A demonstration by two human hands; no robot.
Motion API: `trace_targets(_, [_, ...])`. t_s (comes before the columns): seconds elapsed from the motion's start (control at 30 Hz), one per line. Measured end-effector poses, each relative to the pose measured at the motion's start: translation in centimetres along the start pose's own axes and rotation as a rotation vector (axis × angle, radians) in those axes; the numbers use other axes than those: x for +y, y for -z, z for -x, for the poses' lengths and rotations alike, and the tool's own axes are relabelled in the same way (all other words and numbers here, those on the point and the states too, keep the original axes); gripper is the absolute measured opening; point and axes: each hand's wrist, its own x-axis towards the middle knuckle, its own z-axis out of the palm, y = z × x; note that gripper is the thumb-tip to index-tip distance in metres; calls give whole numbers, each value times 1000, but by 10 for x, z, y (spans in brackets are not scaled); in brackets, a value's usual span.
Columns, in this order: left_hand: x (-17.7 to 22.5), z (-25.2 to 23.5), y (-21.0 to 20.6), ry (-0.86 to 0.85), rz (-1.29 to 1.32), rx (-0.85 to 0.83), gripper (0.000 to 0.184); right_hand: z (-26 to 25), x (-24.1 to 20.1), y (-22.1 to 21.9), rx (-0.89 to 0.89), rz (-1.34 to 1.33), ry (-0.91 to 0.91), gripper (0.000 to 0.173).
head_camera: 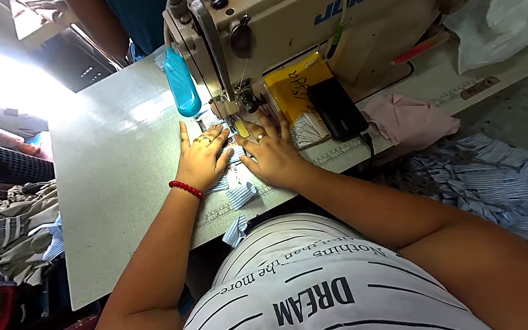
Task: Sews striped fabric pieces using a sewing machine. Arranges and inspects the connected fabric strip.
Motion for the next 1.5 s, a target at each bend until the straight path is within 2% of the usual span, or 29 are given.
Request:
trace_targets(0.2, [-11,-9,4,-13,-8,-32,60,0,2,-1,37,-20,19,51])
trace_targets(0.3, [-8,-9,9,-2,-45,-63,61,1,5,-4,143,-101,26,43])
trace_targets(0.33, [-3,-6,10,0,-34,-28,60,2,6,-4,174,-124,24,41])
trace_targets(0.43, [28,11,12,4,118,175,37,5,8,-5,286,-175,48,38])
trace_targets(0.5, [45,22,8,42,197,167,31,7,9,-4,308,-181,91,38])
trace_targets(0.63, [48,31,-2,91,176,76,46,8,6,-6,263,-116,147,35])
trace_targets(0.77, [38,27,-4,87,122,51,56,6,4,-4,152,-69,97,43])
trace_targets(1.03, [27,17,-2,94,105,64,57,-1,1,-1,32,-55,21,49])
trace_targets(1.5, [26,17,-2,87,71,55,57,1,0,0,45,-58,12,47])
